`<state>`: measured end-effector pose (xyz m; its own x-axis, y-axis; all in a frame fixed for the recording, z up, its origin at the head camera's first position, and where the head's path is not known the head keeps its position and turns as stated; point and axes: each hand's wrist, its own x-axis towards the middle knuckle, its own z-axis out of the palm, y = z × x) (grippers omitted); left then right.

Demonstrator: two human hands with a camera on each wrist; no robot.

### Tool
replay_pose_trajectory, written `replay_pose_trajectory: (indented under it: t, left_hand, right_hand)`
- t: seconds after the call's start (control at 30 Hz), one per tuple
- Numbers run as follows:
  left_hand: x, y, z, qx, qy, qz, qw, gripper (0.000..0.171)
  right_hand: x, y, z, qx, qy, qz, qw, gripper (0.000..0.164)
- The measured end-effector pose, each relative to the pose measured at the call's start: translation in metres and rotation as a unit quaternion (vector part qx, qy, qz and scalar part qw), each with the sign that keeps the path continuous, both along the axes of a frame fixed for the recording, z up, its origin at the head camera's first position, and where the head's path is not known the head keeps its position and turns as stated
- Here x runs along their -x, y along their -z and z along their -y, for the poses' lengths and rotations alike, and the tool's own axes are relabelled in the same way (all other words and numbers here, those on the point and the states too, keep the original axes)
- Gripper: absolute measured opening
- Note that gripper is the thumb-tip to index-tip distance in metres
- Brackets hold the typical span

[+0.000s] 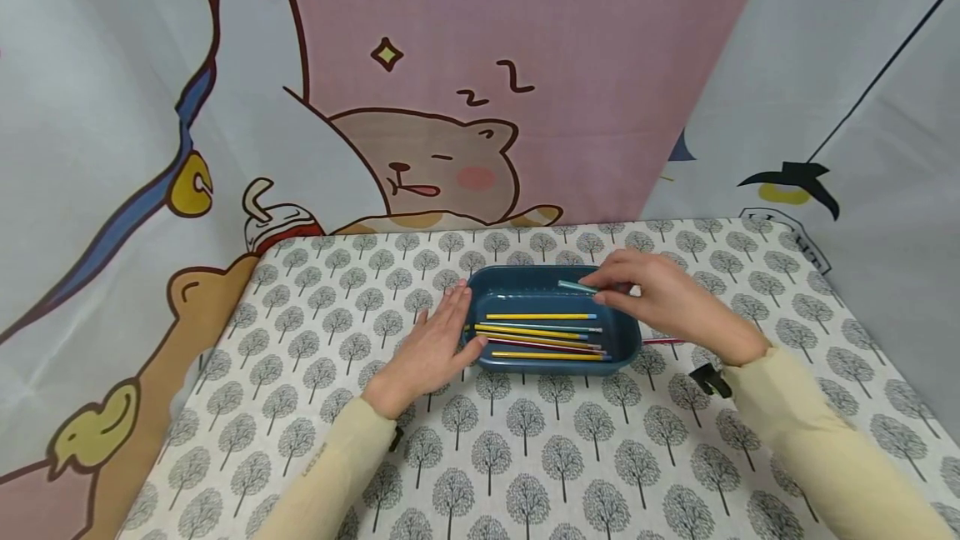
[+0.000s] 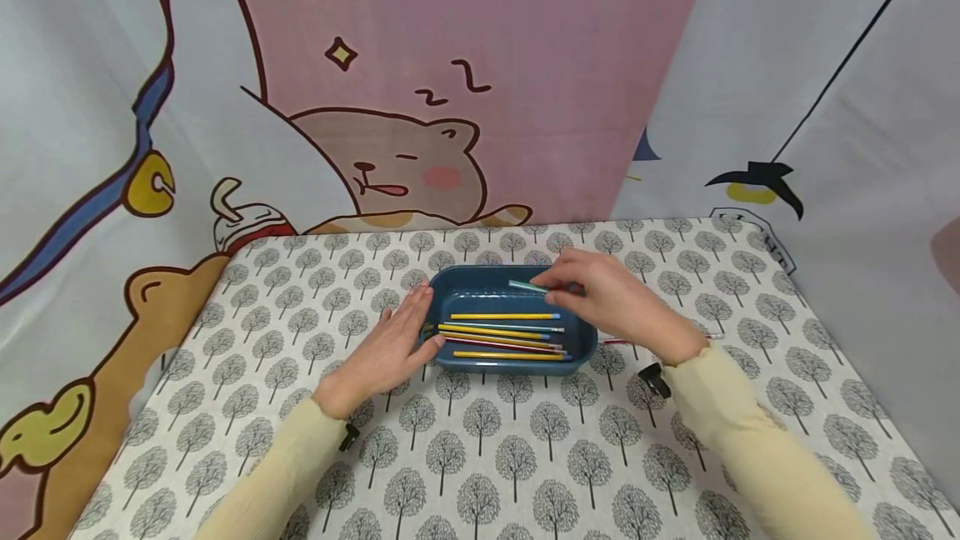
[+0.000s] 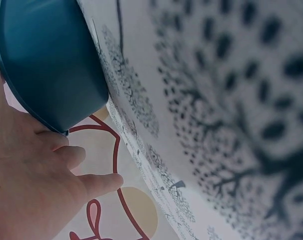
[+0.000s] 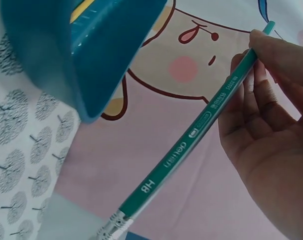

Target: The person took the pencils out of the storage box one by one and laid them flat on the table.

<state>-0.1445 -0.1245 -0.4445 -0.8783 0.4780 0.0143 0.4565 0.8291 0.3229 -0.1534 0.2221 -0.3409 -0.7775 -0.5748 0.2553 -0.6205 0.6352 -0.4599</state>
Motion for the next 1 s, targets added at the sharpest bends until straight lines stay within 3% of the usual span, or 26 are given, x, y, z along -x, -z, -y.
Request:
replay_pose_trajectory:
  t: [0.53, 0.77, 1.0]
  left_hand:
    - [0.0, 0.001, 0.0, -0.006, -0.003, 0.001, 1.0, 0.082]
    - [0.0, 0.002, 0.0, -0.011, -0.003, 0.0, 0.9999, 0.081]
    - [-0.001, 0.001, 0.0, -0.011, -0.007, 0.004, 0.9999, 0.082]
  right_hand:
    - [-0.017, 0.017, -0.03, 0.003, 0.054, 0.027, 0.998, 0.016]
    - [-0.021, 0.026, -0.046, 0.013, 0.063, 0.003, 0.998, 0.022]
    - [-0.027, 0.033, -0.06, 0.021, 0.081, 0.028, 0.996, 0.024]
